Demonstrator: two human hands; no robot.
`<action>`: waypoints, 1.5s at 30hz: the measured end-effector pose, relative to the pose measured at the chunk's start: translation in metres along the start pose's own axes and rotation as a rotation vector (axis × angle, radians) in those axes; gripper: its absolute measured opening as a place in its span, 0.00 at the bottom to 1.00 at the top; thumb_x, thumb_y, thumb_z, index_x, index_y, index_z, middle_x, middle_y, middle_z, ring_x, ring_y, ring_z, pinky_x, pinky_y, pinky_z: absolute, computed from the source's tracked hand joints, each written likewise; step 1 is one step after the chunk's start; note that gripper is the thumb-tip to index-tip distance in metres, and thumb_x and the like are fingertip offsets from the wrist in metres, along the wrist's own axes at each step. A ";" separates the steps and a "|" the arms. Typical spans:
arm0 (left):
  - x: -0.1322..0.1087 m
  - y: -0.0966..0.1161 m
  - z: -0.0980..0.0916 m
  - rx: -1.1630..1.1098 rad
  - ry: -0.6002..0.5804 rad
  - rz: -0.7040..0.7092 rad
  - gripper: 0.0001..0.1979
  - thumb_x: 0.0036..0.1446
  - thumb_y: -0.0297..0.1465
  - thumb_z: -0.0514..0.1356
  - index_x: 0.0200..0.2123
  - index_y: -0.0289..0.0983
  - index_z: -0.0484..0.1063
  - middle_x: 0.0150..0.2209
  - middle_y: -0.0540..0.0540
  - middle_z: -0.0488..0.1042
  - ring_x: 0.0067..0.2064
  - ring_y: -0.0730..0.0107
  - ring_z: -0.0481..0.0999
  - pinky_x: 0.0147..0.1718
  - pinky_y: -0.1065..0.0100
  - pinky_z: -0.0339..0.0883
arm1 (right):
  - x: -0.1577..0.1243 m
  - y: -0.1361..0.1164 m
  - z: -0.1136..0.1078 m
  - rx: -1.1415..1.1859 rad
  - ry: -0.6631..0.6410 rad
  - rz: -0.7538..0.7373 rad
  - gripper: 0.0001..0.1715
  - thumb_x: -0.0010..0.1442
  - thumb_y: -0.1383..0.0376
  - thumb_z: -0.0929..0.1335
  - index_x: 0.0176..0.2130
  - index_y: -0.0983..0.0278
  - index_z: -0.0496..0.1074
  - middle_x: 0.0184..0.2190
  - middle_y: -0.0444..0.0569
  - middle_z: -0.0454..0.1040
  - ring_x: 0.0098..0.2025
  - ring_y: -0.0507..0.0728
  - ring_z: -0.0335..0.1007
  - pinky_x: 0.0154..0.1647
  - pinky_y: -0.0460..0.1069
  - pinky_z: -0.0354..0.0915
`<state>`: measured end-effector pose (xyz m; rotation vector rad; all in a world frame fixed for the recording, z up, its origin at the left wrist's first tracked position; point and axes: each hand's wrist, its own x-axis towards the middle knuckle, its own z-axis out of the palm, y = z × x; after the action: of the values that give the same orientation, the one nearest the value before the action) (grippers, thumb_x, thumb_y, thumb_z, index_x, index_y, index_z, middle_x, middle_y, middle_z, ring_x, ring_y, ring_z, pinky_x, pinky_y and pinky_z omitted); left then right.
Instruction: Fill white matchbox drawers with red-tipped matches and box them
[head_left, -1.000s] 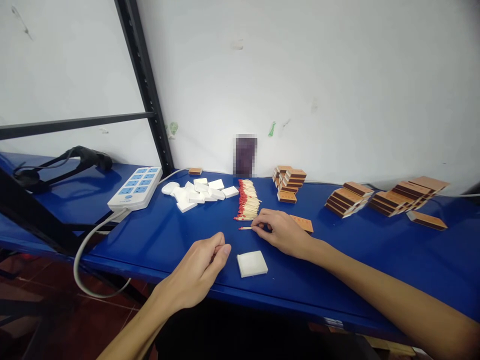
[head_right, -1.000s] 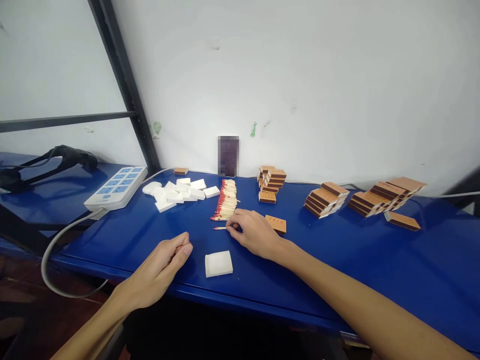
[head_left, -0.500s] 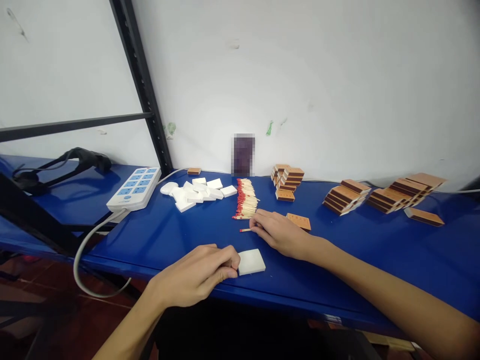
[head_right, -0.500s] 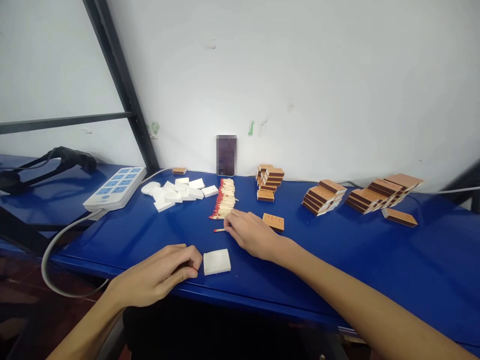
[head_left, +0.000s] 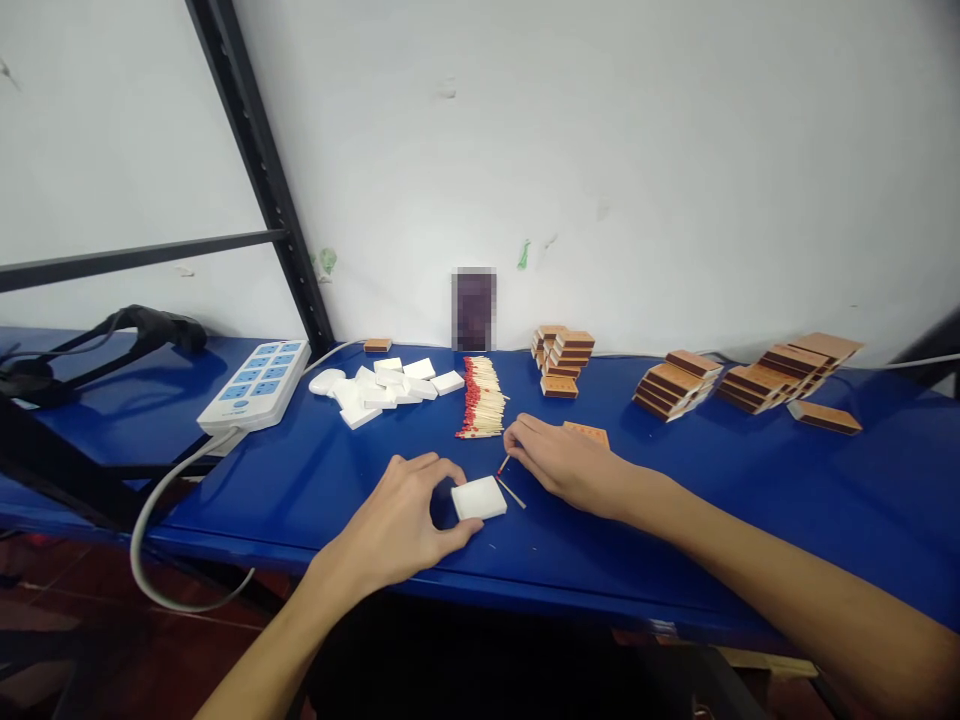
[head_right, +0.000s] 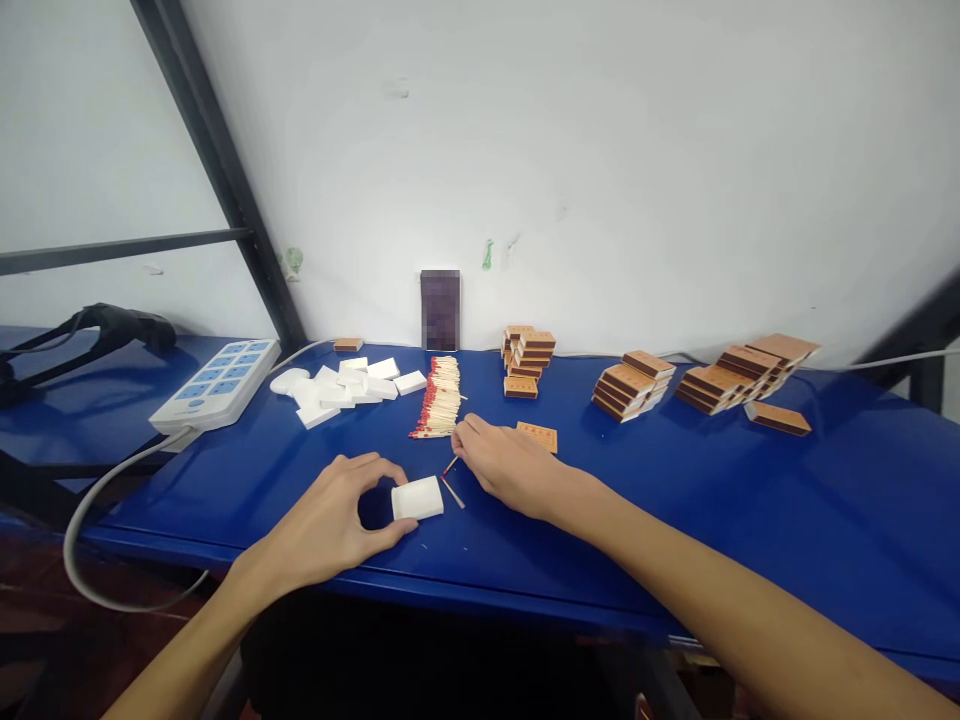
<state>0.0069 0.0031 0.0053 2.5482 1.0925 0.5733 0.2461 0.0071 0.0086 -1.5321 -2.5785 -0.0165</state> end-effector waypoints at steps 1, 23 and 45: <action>0.001 -0.002 -0.001 -0.015 -0.002 -0.018 0.13 0.53 0.40 0.64 0.38 0.40 0.71 0.37 0.50 0.73 0.37 0.62 0.72 0.44 0.59 0.61 | -0.001 0.000 -0.001 0.034 0.004 -0.011 0.12 0.70 0.66 0.55 0.41 0.63 0.65 0.40 0.49 0.70 0.34 0.54 0.67 0.33 0.49 0.57; -0.012 -0.016 -0.015 -0.467 0.332 -0.074 0.16 0.46 0.37 0.68 0.37 0.34 0.75 0.20 0.58 0.44 0.22 0.78 0.45 0.20 0.72 0.42 | -0.003 -0.038 0.002 0.300 0.001 0.111 0.08 0.63 0.63 0.62 0.33 0.62 0.66 0.30 0.45 0.71 0.29 0.52 0.64 0.28 0.48 0.55; -0.015 -0.003 -0.005 -0.115 0.185 0.008 0.15 0.50 0.41 0.65 0.39 0.39 0.75 0.18 0.58 0.53 0.20 0.77 0.54 0.22 0.71 0.47 | -0.005 -0.022 -0.049 -0.011 -0.235 0.024 0.05 0.58 0.68 0.63 0.30 0.62 0.65 0.30 0.46 0.73 0.30 0.54 0.66 0.28 0.48 0.54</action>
<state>-0.0069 -0.0050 0.0048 2.4404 1.0748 0.8625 0.2347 -0.0120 0.0583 -1.6594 -2.7395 0.1611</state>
